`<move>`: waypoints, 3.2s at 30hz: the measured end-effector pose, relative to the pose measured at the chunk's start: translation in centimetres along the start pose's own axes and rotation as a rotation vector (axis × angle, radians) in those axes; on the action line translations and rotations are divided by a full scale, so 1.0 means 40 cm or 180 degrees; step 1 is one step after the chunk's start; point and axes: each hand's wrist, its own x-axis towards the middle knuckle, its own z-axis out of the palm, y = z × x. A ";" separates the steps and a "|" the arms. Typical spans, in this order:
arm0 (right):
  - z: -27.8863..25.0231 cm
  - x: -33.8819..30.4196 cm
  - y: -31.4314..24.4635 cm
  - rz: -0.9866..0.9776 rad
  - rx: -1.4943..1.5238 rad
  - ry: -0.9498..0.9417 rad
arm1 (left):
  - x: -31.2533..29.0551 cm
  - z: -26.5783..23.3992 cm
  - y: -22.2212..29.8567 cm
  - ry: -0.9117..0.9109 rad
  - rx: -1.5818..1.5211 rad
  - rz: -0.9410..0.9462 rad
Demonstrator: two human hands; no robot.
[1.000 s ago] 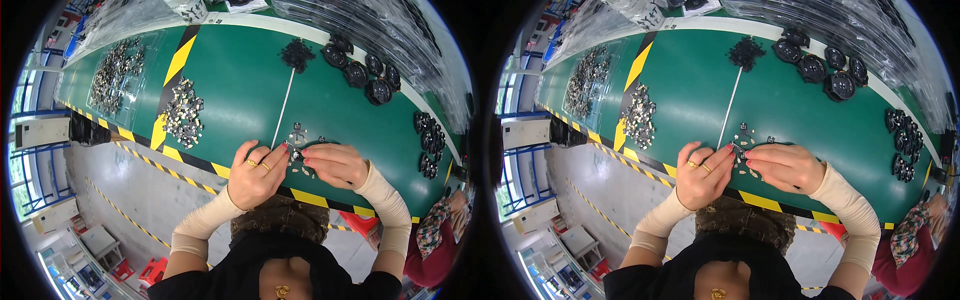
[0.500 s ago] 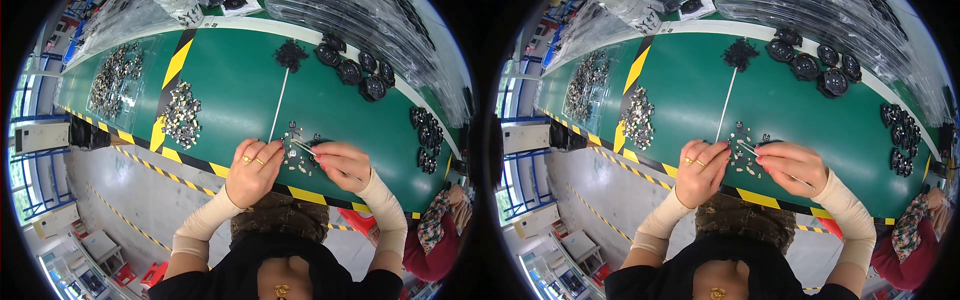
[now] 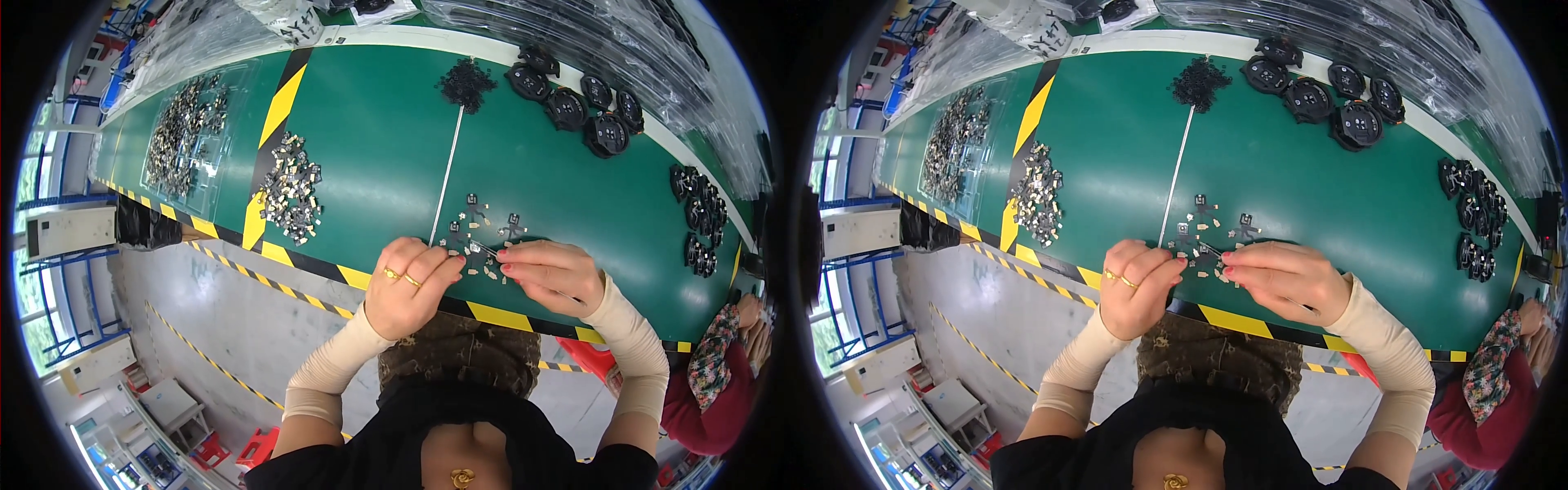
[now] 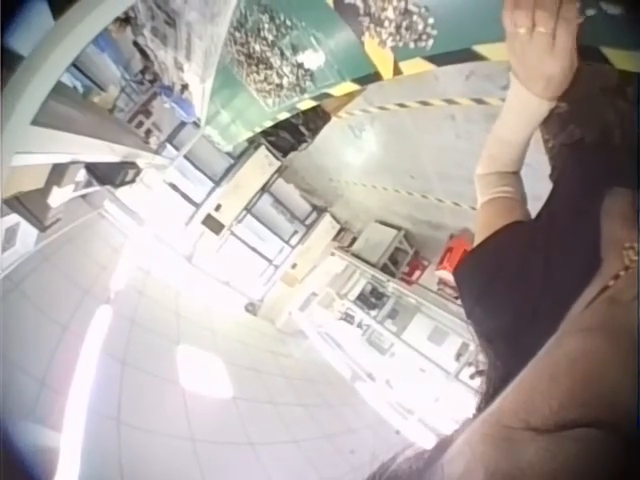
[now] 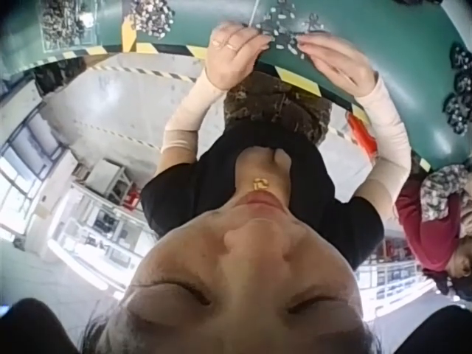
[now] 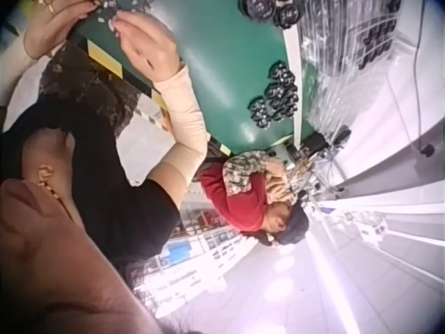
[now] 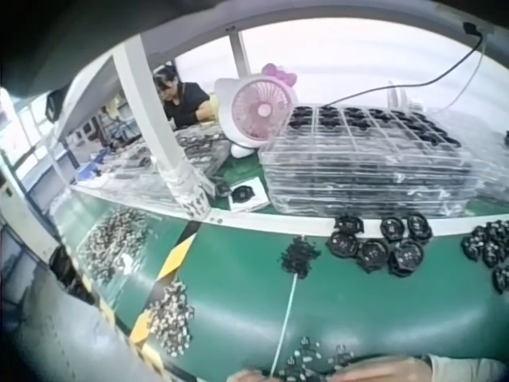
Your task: The person assembles small metal pins and plastic inserts into black circular component housings, taking the parts from a parts tray. The person uses tweezers to pick up and insert the small parts into the housings.
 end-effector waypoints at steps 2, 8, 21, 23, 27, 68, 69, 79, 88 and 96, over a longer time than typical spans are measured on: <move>-0.006 0.000 -0.005 -0.0264 -0.0220 -0.0081 | 0.005 0.000 0.009 0.0012 0.0088 0.0141; 0.004 -0.014 -0.009 -0.0396 -0.0464 -0.0069 | 0.012 0.013 0.025 -0.0270 0.0214 -0.0030; 0.016 -0.011 0.005 -0.0525 -0.0689 -0.0064 | 0.014 0.011 0.025 -0.0368 0.0233 0.0000; 0.018 -0.016 0.004 -0.0446 -0.0579 -0.0072 | 0.016 0.010 0.025 -0.0441 0.0226 -0.0044; 0.023 -0.018 0.006 -0.0463 -0.0685 -0.0054 | 0.018 0.007 0.028 -0.0505 0.0247 -0.0089; 0.027 -0.019 0.001 -0.0402 -0.0745 0.0108 | 0.023 -0.008 0.035 -0.0660 0.0488 0.0050; 0.025 -0.018 -0.001 -0.0414 -0.0745 0.0109 | 0.023 -0.007 0.034 -0.0656 0.0499 0.0052; 0.012 -0.021 -0.005 0.0002 -0.0340 0.0237 | 0.026 0.009 0.011 -0.0450 -0.0296 -0.0177; 0.013 0.017 -0.015 0.0260 -0.0124 0.0513 | 0.032 -0.007 0.009 -0.0484 -0.0582 -0.0265; 0.025 0.034 -0.002 0.0203 -0.0115 0.0428 | 0.037 -0.017 -0.008 -0.0280 0.0094 -0.0206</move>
